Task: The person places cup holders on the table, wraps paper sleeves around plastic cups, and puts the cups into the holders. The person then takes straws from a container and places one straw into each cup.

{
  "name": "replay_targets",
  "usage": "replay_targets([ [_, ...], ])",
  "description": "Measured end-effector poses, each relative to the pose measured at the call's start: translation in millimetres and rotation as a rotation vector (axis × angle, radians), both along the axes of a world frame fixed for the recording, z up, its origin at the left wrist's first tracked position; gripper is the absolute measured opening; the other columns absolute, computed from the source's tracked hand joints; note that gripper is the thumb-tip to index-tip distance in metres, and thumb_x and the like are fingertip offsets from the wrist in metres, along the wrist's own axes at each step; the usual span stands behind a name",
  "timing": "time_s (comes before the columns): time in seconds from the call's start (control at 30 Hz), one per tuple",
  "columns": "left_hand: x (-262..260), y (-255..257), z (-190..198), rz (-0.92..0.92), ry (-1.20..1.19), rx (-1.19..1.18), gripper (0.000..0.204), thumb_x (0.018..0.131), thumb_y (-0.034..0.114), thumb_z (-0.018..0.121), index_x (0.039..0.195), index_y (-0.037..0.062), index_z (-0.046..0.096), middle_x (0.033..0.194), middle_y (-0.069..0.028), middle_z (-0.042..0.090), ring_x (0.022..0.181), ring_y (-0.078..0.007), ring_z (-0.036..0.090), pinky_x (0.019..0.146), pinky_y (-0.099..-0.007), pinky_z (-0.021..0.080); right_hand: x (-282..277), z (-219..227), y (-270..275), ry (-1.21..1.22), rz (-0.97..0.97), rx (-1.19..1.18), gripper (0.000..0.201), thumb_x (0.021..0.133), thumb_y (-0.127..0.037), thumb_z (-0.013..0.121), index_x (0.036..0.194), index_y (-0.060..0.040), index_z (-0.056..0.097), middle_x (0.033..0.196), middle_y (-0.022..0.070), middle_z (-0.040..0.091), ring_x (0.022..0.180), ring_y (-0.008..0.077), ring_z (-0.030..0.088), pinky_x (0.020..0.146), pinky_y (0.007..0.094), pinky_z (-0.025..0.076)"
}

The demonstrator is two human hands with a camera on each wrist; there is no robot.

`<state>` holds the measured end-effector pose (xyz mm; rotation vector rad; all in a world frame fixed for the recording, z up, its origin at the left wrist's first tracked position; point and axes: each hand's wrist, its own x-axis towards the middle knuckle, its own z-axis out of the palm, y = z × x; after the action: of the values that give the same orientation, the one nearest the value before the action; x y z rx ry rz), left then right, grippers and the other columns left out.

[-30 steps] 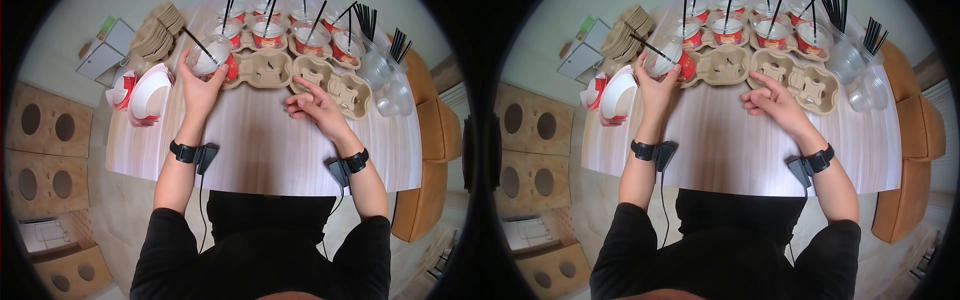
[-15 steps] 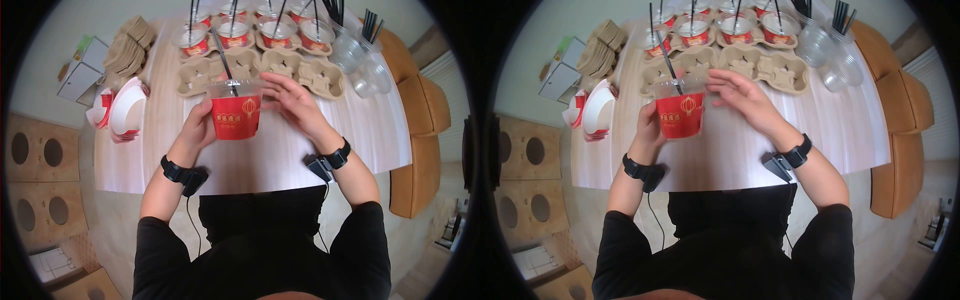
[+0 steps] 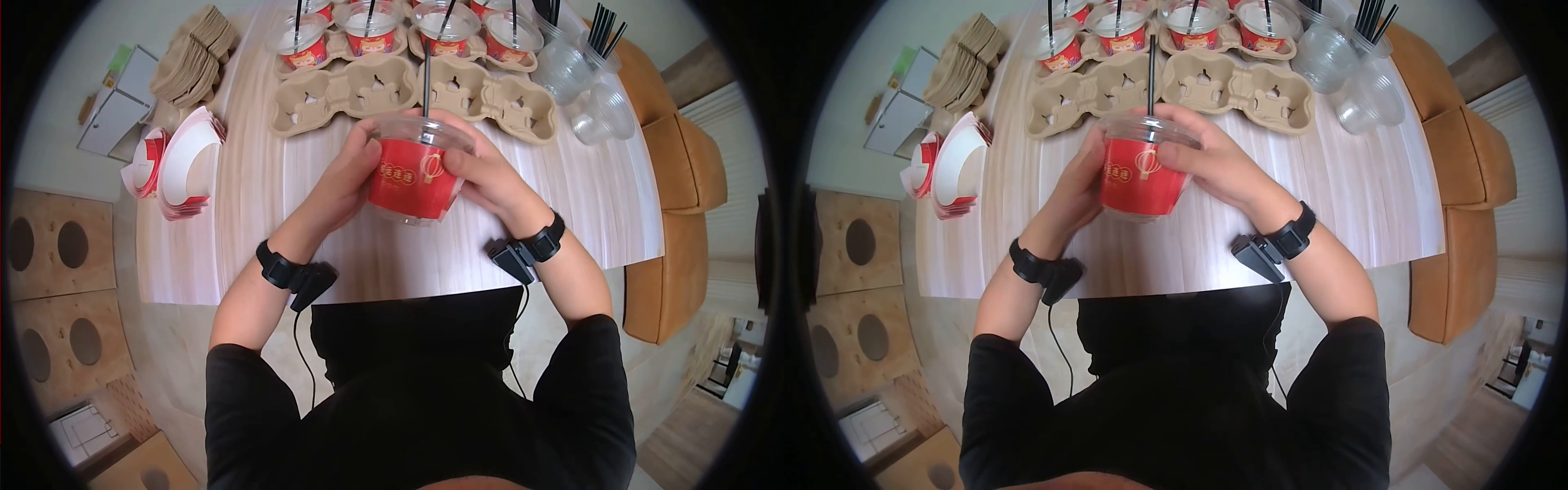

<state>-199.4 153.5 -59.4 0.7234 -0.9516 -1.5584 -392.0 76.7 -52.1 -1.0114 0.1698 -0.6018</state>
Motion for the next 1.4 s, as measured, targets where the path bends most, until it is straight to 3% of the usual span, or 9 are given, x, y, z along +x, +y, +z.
replay_targets([
  [0.37,14.4,-6.2,-11.9,0.053,-0.025,-0.013,0.027,0.097,0.031,0.053,0.097,0.0046,0.052,0.117,-0.01,0.059,0.107,-0.0144,0.055,0.093,-0.0303,0.045,-10.3,3.3,-13.9,-0.205,-0.112,0.014,0.068,0.082,-0.019,0.073,0.137,-0.0022,0.036,0.13,0.0118,0.05,0.121,0.029,0.052,0.103,0.0395,0.042],
  [0.6,20.3,-3.8,6.7,-0.09,0.235,0.226,0.036,0.1,0.029,0.046,0.12,0.0009,0.053,0.122,-0.0103,0.057,0.109,-0.0156,0.055,0.092,-0.0277,0.045,-13.9,0.8,-21.1,-0.125,-0.178,-0.133,0.072,0.079,-0.024,0.077,0.136,-0.0023,0.039,0.129,0.0118,0.051,0.121,0.0295,0.053,0.101,0.0398,0.043],
  [0.73,15.8,2.1,26.9,-0.057,-0.155,0.286,0.024,0.09,0.014,0.048,0.11,0.0036,0.057,0.105,-0.0039,0.06,0.085,-0.0073,0.053,0.076,-0.022,0.045,-16.6,2.6,-23.7,-0.043,-0.22,-0.298,0.079,0.073,-0.029,0.082,0.135,-0.003,0.041,0.133,0.0117,0.05,0.119,0.0297,0.054,0.099,0.0401,0.044],
  [0.8,34.2,-0.2,14.1,-0.313,-0.605,0.039,0.018,0.085,0.01,0.055,0.103,0.0068,0.058,0.093,0.0017,0.056,0.077,-0.005,0.048,0.068,-0.0211,0.041,-16.4,-0.9,-26.2,-0.037,-0.312,-0.36,0.078,0.073,-0.028,0.081,0.135,-0.0038,0.041,0.136,0.0125,0.047,0.119,0.0316,0.054,0.1,0.042,0.044],
  [0.87,38.2,5.3,30.0,-0.295,-0.602,0.109,0.024,0.081,0.0,0.057,0.103,0.0081,0.059,0.092,0.0039,0.053,0.078,-0.0052,0.047,0.07,-0.0198,0.038,-17.7,-6.3,-29.9,-0.057,-0.324,-0.363,0.079,0.073,-0.029,0.082,0.135,-0.0041,0.041,0.14,0.0131,0.044,0.12,0.0355,0.052,0.1,0.0458,0.043],
  [0.93,44.9,15.4,54.6,-0.33,-1.107,-0.104,0.027,0.083,0.001,0.055,0.109,0.0085,0.059,0.091,0.0029,0.054,0.076,-0.005,0.045,0.066,-0.0202,0.037,-16.4,-6.2,-28.8,-0.05,-0.352,-0.307,0.08,0.074,-0.032,0.081,0.137,-0.0043,0.039,0.141,0.0139,0.041,0.122,0.0359,0.05,0.101,0.0475,0.042],
  [1.13,102.9,64.4,108.8,0.204,-0.988,-0.194,0.025,0.086,-0.001,0.054,0.109,0.007,0.059,0.099,0.0001,0.057,0.092,-0.0088,0.054,0.079,-0.0264,0.045,-12.2,-1.9,-19.7,-0.145,-0.321,-0.109,0.082,0.075,-0.037,0.079,0.137,-0.0038,0.037,0.14,0.0163,0.041,0.122,0.038,0.05,0.1,0.0501,0.043],
  [1.27,180.6,57.1,116.8,0.526,-1.263,0.23,0.025,0.085,-0.006,0.051,0.106,0.0053,0.059,0.097,-0.0027,0.06,0.086,-0.0121,0.055,0.076,-0.0278,0.046,-9.1,5.4,-12.7,-0.09,-0.234,-0.093,0.084,0.072,-0.04,0.081,0.134,-0.0012,0.039,0.131,0.0129,0.048,0.12,0.0325,0.052,0.097,0.046,0.046],
  [1.4,265.3,58.5,81.7,0.583,-1.686,-0.085,0.026,0.081,-0.009,0.05,0.102,0.0033,0.06,0.092,-0.0086,0.06,0.085,-0.0179,0.057,0.077,-0.0294,0.046,-6.1,6.2,-10.4,-0.077,-0.211,-0.104,0.085,0.072,-0.041,0.081,0.133,-0.0005,0.039,0.128,0.0107,0.05,0.119,0.0296,0.053,0.096,0.0436,0.047],
])
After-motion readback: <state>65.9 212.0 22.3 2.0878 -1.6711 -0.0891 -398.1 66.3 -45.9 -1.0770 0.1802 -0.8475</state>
